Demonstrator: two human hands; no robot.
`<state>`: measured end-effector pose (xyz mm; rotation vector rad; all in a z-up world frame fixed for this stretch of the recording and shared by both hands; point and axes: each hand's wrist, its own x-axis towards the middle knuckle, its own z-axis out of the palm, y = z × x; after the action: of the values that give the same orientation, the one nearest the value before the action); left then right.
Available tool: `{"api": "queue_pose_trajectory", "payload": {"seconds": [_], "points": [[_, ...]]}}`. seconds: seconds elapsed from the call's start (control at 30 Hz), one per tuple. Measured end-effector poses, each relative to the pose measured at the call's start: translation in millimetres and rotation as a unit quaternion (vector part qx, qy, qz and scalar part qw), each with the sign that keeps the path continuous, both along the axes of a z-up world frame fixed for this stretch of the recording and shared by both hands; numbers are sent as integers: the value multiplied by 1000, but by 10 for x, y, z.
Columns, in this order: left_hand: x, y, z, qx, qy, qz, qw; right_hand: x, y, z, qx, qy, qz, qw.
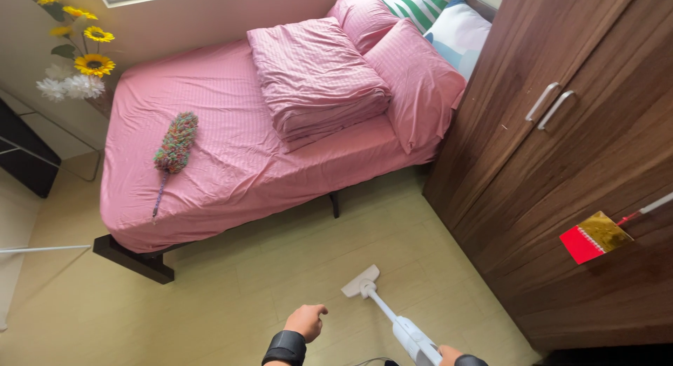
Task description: The person vacuums the floor of a bedroom using a white corded stick vacuum cleaner. They move the vacuum back and forth across the light-colored floor, navigating around furniture such as a bed with pink sheets, a wardrobe, and a small table.
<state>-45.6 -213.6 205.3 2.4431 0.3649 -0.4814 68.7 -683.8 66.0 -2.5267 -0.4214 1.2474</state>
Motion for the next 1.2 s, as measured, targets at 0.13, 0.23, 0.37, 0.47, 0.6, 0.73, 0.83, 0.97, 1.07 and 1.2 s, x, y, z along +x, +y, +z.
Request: {"api": "queue_pose_trajectory", "payload": {"seconds": [0.13,0.23,0.37,0.47,0.6,0.73,0.83,0.97,1.07,1.2], "points": [[-237,391,31,-1,14,34,999,486,301,-906,-20,-10,13,1000],[-432,663,-70,6,7,67,998,502,792,-742,0,46,-70,996],[-653,892,-165,0,13,108,994,647,1300,-397,-7,36,-65,997],[-711,1016,-149,4,38,135,990,745,1642,-128,-3,11,-17,1000],[-526,1104,-241,9,48,153,987,1161,2012,-15,-4,-33,22,999],[-20,1026,-218,-6,38,163,986,1612,2385,21,-6,-41,36,998],[409,980,-167,-17,-7,145,989,1876,2814,289,13,-21,51,998],[912,855,-1,-24,-15,132,991,2139,3095,588,14,25,78,997],[1202,811,61,-26,-21,127,991,2376,3225,552,4,31,95,995],[1319,708,-22,-45,-27,130,990,2602,3052,1,-23,-7,128,991]]}}
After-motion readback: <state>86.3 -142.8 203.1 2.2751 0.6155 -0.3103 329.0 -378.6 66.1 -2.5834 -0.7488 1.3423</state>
